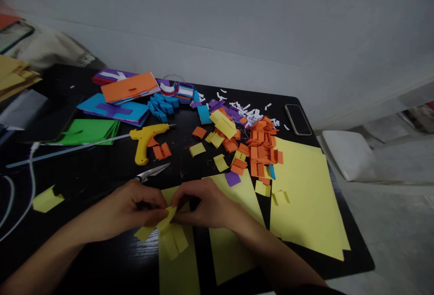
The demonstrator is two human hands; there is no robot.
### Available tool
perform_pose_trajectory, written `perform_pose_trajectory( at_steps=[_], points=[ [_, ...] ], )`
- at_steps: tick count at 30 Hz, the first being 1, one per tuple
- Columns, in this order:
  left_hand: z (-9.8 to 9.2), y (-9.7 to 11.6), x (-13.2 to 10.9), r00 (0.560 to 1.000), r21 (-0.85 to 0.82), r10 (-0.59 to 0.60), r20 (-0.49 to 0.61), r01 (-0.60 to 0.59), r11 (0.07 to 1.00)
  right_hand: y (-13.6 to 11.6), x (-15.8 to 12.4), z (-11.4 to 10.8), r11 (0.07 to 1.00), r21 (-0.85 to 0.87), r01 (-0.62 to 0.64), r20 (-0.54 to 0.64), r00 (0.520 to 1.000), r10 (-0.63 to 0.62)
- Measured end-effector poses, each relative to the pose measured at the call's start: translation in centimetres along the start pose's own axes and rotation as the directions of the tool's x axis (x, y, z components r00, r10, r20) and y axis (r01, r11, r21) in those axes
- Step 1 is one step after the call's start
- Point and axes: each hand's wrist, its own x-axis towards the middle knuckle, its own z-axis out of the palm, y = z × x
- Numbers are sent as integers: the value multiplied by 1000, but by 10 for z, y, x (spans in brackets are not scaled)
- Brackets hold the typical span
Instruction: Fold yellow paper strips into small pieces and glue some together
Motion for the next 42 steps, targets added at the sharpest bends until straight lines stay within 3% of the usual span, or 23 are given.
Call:
perform_pose_trajectory(
  at_steps=[9,15,20,23,26,31,35,39,42],
  points=[
    [0,0,-1,1000,8,18,-3,-18,1000,0,0,1,999,14,-47,21,999,46],
    [2,-2,1,1000,-16,-4,6,4,1000,3,-1,4,989,-113,99,85,992,-90],
    [3,-1,3,999,-30,7,42,-5,1000,2,-1,5,979,-108,173,163,975,-154],
    [0,-1,3,999,-26,2,45,-1,1000,3,-1,3,985,-86,146,129,982,-134],
    [-5,0,0,998,-33,50,-31,-51,998,5,2,0,994,-55,98,98,991,-92],
    [-4,-2,-6,966,80,204,-161,-193,978,9,8,-3,998,-59,26,-97,995,-32],
    [5,-3,0,953,111,193,-234,-171,979,10,8,-1,994,85,-73,-134,987,84],
    [8,-4,7,947,-79,131,-294,-161,984,13,7,1,906,379,-187,-55,973,224],
    [10,-4,10,942,-245,78,-327,-164,955,15,9,3,851,481,-210,-81,956,282]
  ],
)
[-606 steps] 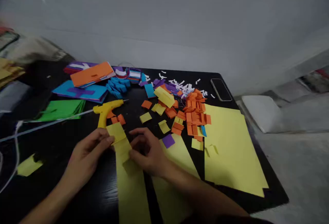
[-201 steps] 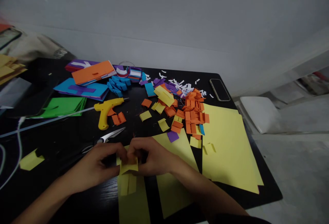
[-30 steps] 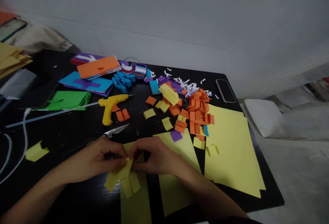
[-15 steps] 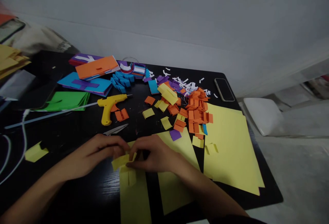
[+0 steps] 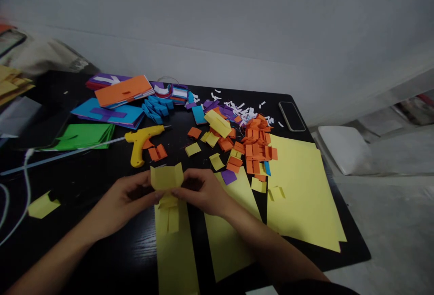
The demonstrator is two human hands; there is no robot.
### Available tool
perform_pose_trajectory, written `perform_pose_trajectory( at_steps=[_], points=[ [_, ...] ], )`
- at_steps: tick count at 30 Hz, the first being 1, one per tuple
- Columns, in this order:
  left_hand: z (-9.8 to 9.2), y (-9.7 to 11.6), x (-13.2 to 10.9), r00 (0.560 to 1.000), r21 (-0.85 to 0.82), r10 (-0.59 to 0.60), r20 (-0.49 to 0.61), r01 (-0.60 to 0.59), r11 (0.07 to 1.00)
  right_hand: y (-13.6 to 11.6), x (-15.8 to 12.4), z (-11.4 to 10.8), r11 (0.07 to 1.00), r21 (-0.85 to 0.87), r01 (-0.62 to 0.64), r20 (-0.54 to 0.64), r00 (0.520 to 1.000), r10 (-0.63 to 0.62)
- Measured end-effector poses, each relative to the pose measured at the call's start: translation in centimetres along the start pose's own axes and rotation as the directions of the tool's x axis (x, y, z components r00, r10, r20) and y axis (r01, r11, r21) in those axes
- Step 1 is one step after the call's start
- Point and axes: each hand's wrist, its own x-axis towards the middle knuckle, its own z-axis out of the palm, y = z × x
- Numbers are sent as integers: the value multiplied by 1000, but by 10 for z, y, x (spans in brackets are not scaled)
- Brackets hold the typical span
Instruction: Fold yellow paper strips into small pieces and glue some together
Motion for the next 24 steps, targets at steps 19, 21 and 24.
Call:
perform_pose_trajectory(
  at_steps=[19,21,24],
  points=[
    [16,-12,5,965,-243,-77,-251,14,970,1,5,8,994,104,-8,-77,997,16],
    [16,-14,5,966,-237,-69,-247,9,971,2,5,8,993,119,-28,-61,998,35],
    [14,-14,4,968,-209,-65,-244,13,978,2,5,9,993,112,-44,-71,996,52]
  ],
)
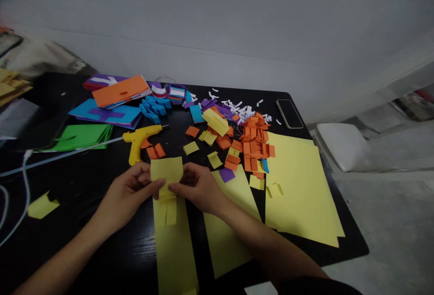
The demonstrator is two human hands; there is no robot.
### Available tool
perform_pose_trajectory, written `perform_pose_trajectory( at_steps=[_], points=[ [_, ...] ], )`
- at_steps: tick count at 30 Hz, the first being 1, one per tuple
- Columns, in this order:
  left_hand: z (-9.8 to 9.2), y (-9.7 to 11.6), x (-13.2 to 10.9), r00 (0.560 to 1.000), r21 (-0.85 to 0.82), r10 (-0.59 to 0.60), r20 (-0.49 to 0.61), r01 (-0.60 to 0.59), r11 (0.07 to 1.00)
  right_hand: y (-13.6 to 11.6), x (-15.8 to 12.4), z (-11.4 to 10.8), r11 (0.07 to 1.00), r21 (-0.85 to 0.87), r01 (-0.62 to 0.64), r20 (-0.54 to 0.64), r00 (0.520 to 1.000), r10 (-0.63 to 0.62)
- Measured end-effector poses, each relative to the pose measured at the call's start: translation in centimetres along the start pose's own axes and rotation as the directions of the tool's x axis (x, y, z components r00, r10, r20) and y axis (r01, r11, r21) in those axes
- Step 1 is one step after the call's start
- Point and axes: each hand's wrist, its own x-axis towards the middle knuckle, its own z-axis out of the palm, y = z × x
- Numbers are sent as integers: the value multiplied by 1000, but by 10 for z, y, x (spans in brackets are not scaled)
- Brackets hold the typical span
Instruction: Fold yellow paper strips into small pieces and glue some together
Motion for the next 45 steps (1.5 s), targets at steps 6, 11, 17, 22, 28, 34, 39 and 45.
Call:
perform_pose_trajectory(
  at_steps=[6,11,17,22,28,34,39,45],
  points=[
    [0,3,1,1000,-6,-4,23,4,1000,1,1,0,1000,-14,-17,-31,999,16],
    [2,-1,0,996,-87,-44,74,50,995,3,1,1,998,-55,-6,-41,999,4],
    [2,3,-1,996,-94,-46,81,54,994,1,0,1,998,-56,-7,-29,1000,5],
    [0,7,-1,996,-77,-36,81,43,996,-3,2,-2,998,-50,-35,-58,998,32],
    [-1,5,0,997,-66,-46,57,50,997,-3,1,0,999,-39,-3,-49,999,1],
    [-1,6,-2,997,-73,-50,57,54,996,-2,0,1,997,-77,20,-53,998,-24],
    [0,4,-1,997,-90,-52,51,56,994,-2,-1,3,998,-43,42,-59,997,-45],
    [1,1,-2,995,-56,-27,101,32,998,3,-1,5,999,-22,33,-43,999,-34]
  ],
)
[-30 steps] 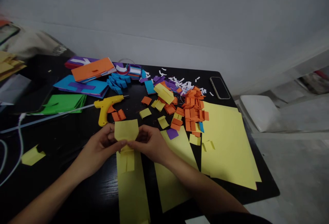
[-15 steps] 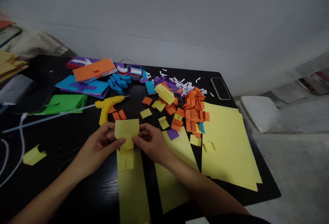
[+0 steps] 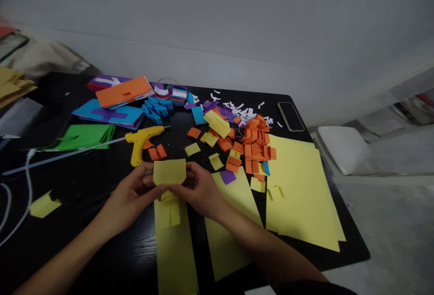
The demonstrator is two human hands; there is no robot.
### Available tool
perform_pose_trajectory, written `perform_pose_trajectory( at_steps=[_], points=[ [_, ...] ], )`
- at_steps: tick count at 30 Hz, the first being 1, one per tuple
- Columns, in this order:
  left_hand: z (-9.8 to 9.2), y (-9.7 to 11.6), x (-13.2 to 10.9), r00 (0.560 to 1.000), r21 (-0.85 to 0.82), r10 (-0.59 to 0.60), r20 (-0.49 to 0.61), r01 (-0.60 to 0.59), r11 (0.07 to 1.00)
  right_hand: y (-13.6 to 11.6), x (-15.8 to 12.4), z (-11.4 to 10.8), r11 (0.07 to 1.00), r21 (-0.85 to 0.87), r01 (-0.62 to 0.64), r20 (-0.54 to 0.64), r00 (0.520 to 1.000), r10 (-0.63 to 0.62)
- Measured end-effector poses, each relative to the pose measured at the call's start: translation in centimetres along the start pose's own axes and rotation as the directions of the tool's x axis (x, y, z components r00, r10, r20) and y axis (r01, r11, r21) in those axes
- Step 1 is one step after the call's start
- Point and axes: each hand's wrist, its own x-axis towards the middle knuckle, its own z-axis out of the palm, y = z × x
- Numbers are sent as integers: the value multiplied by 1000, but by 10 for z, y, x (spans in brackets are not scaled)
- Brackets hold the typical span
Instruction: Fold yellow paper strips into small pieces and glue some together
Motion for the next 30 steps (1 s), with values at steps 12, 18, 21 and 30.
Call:
perform_pose_trajectory(
  at_steps=[12,18,21,30],
  points=[
    [-5,6,0,998,22,-12,67,11,1000,5,2,-4,999,2,-41,-10,999,41],
    [-10,9,1,994,15,-48,99,46,999,1,2,-5,999,-17,-45,-6,999,45],
    [-12,10,1,993,32,-36,110,33,999,1,1,-5,999,-38,-36,-9,999,35],
    [-13,12,1,989,34,-59,133,55,998,1,0,-4,998,-24,-55,5,998,55]
  ],
)
